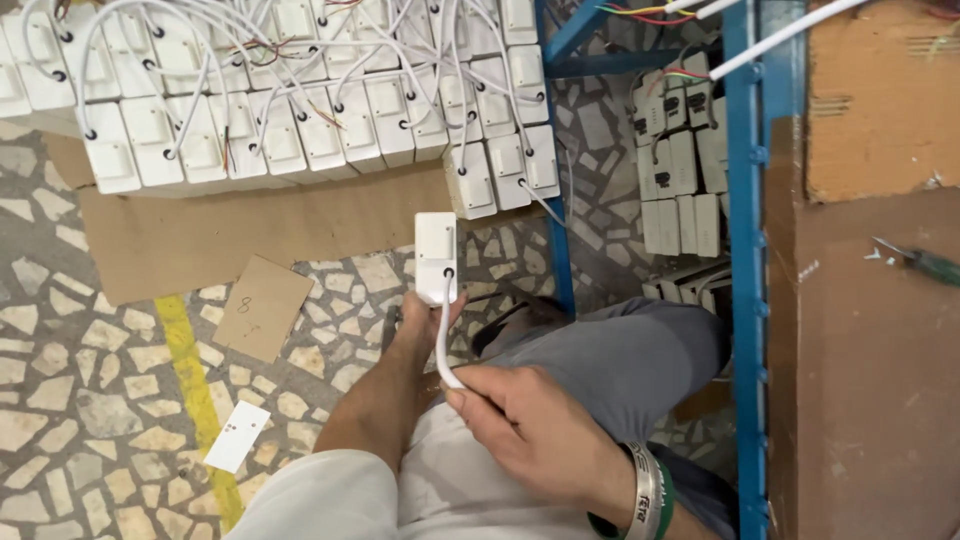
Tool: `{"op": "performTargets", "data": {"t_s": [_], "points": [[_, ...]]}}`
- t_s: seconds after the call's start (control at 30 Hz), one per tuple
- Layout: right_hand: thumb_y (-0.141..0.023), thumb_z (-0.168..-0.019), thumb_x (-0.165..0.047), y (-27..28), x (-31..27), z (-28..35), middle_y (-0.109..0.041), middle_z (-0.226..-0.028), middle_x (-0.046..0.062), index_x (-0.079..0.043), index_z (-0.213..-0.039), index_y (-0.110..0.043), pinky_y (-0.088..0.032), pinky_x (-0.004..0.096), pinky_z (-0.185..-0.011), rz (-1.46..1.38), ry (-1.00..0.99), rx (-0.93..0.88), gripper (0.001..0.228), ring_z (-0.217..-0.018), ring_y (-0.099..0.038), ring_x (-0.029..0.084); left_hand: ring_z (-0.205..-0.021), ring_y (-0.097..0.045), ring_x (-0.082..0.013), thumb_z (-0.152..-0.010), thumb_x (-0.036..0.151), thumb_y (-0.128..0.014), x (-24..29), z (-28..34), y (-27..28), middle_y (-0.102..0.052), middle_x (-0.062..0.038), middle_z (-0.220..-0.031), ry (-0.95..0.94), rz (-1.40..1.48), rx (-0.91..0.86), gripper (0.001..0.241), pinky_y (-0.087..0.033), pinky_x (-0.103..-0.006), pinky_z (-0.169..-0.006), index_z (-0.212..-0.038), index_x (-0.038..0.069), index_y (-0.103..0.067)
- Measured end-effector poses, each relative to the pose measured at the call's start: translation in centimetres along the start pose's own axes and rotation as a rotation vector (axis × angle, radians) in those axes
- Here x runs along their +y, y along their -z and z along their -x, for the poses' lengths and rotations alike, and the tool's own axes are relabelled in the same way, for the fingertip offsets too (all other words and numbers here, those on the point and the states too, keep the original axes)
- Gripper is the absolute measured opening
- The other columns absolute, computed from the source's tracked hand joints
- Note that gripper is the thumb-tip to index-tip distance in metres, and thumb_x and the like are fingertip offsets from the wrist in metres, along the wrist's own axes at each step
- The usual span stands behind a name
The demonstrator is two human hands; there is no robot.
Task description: The person assembles a white power strip enclosure at a workbench. They drive screws with a pneumatic screwdriver, use a red-handled screwdriver to pry open and adjust the enclosure, thread a white cable through the housing opening, press the halves together, and continue screwing the unit closed.
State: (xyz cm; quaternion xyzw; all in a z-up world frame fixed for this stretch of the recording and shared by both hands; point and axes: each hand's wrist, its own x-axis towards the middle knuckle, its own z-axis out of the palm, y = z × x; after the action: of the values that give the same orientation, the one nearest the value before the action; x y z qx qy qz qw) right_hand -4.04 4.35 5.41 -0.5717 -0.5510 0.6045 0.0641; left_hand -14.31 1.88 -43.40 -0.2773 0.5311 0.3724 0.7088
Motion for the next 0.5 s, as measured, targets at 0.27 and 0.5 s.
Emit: {"op": "performTargets", "data": {"t_s": [0.27, 0.5], "points": [[-0.057, -0.101, -0.014, 0.7, 1.4, -1.3, -0.056, -0.059, -0.003, -0.005, -0.083, -0.065, -0.037, 0.03, -0.048, -0.216, -0.136, -0.022, 0.021, -0.051, -0.04, 0.01, -0.097, -0.07, -0.0437, -0.104, 0.022, -0.027, 0.6, -7.0, 0.9, -0.062, -0.032, -0.12, -0.033, 0.033, 0.079, 0.048, -0.067, -0.0526, -0.077, -0.139, -0.006, -0.046], [-0.054, -0.103, -0.013, 2.0, 4.3, -3.7, -0.051, -0.062, -0.003, 0.0, -0.099, -0.073, -0.031, 0.029, -0.049, -0.429, -0.23, -0.006, 0.023, -0.055, -0.036, 0.009, -0.136, -0.051, -0.0482, -0.105, 0.031, -0.03, 3.1, -10.2, -2.2, -0.038, -0.036, -0.153, -0.023, 0.084, 0.208, 0.059, -0.054, -0.055, -0.109, -0.153, -0.003, -0.032]]}}
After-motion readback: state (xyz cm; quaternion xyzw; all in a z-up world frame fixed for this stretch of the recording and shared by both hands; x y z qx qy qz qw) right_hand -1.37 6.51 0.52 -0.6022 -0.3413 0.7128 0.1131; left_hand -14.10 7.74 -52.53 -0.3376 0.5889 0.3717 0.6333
